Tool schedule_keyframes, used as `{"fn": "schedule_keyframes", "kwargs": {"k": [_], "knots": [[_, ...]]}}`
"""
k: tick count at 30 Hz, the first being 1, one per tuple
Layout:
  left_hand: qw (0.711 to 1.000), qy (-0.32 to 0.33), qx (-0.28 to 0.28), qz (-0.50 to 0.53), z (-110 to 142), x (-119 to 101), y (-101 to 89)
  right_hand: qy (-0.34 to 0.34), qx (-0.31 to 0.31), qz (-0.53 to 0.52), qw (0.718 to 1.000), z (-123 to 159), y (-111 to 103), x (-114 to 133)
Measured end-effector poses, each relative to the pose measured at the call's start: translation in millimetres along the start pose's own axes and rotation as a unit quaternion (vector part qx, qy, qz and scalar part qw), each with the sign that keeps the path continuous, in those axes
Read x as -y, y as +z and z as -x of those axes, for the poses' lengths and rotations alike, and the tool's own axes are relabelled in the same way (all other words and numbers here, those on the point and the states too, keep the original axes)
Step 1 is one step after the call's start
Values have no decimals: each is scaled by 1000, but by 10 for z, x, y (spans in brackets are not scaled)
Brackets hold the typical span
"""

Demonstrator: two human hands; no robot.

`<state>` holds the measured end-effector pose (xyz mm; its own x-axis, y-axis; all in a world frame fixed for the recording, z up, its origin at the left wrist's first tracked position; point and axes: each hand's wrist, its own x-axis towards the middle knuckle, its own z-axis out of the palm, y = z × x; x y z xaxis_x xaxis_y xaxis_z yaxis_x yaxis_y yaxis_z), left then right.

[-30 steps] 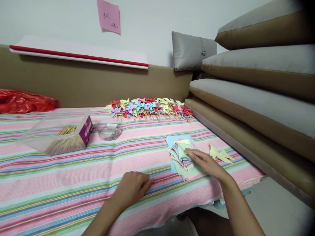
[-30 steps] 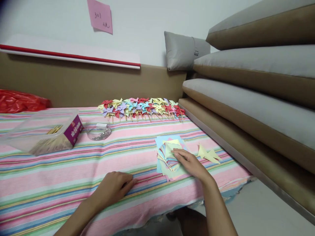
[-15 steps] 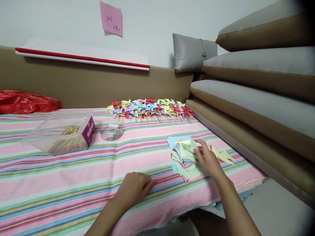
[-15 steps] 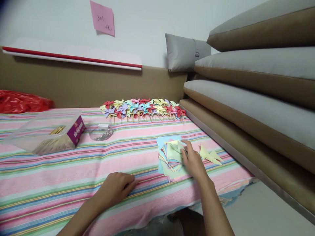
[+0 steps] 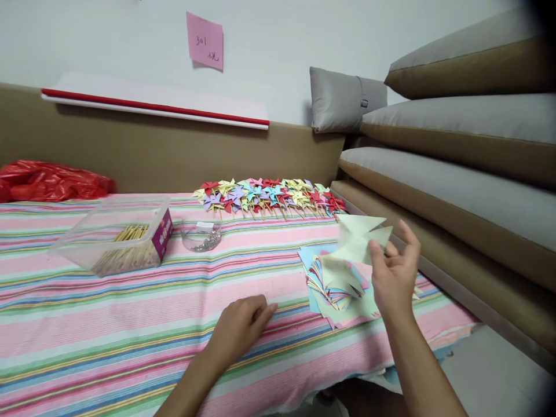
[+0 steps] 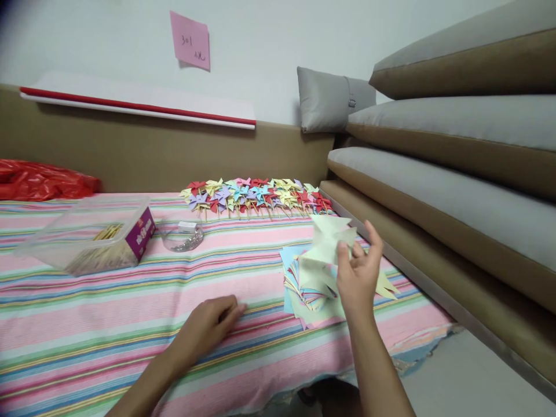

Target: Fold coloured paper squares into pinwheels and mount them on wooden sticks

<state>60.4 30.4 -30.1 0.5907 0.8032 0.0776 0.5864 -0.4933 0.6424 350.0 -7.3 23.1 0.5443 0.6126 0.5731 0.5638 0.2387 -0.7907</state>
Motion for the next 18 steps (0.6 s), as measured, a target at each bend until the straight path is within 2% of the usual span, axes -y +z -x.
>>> {"fn": "schedule_keyframes", "kwargs": {"k": [2,3,5,7,9,11,13,15,18], "knots": [[982,-31,-59,176,-49,7,-66,52,68,-110,990,-8,245,176],[958,-47,-78,271,-70,16,-102,69,108,-151,980,16,389,258],[892,-75,-96,435,-96,42,-173,98,201,-210,952,127,689,384],[834,-86,-106,534,-95,71,-234,131,262,-252,922,304,964,441],[812,-72,-117,567,-77,98,-276,163,295,-278,900,496,1187,432],[814,-82,-132,559,-59,123,-293,186,310,-282,889,654,1356,388],[815,-129,-150,545,-50,151,-291,190,319,-266,889,756,1481,343],[803,-170,-170,546,-52,181,-282,181,331,-246,893,807,1565,317],[781,-186,-210,558,-68,222,-275,135,316,-222,912,839,1601,307]]}}
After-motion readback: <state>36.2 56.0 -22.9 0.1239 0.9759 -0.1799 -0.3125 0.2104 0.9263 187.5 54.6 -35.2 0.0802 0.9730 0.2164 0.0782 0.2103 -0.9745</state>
